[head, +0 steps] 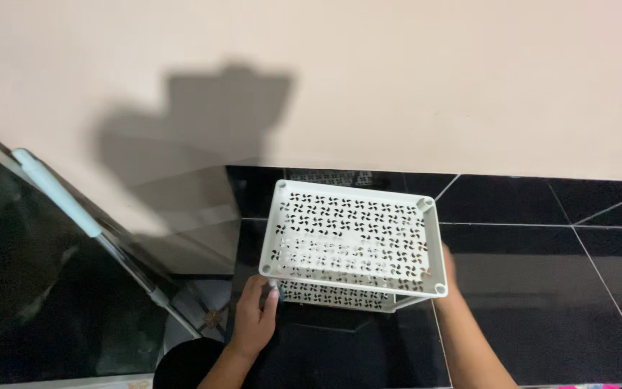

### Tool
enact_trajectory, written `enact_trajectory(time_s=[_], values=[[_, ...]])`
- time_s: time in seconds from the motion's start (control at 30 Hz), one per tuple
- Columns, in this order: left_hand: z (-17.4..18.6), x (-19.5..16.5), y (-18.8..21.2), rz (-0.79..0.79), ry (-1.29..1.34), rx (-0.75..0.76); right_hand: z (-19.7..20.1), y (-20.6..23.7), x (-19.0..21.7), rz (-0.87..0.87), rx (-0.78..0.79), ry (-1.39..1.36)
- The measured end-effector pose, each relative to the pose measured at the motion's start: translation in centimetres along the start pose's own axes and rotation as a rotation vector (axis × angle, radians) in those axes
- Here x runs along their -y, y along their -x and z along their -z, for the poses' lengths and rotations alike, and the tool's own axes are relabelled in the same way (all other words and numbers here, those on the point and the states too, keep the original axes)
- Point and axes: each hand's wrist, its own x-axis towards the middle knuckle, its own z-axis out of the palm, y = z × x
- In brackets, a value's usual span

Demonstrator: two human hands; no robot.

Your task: The person assembles a small white perforated plastic storage rack on a black tiled counter, pushing white tubular legs into the corner sockets of the trays and stacking a second tray on top. Near the end they separate the trays and lay them flat, removing the small black foot pieces onto the trays.

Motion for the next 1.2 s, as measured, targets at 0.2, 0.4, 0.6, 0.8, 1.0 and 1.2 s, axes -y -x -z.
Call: enact_trajectory(time_s=[0.2, 0.4, 0.6, 0.8, 1.0, 1.2], values=[[0.5, -2.4, -1.0, 0.164, 0.436, 0.053, 5.9, 5.4, 7.0, 0.162, -0.369, -0.107], [-0.8, -1.9, -1.1, 0.081, 0.661, 0.086, 4.1, 11.4, 15.5, 0.51, -0.23, 0.112], [-3.4, -0.9, -0.2, 0.109, 0.667, -0.021, -5.7, 14.0, 22.8, 1.039, 0.287, 0.342], [-5.2, -0.5, 0.6, 0.173, 0.561, -0.093, -9.2, 14.3, 24.8, 1.032, 0.311, 0.403], [-5.0, -0.7, 1.6, 0.199, 0.751, -0.052, -8.8, 13.6, 24.0, 1.025, 0.386, 0.434], [-1.8, 0.0, -2.5, 0.208, 0.694, -0.145, -7.1, 11.2, 25.1, 0.953, 0.585, 0.412]])
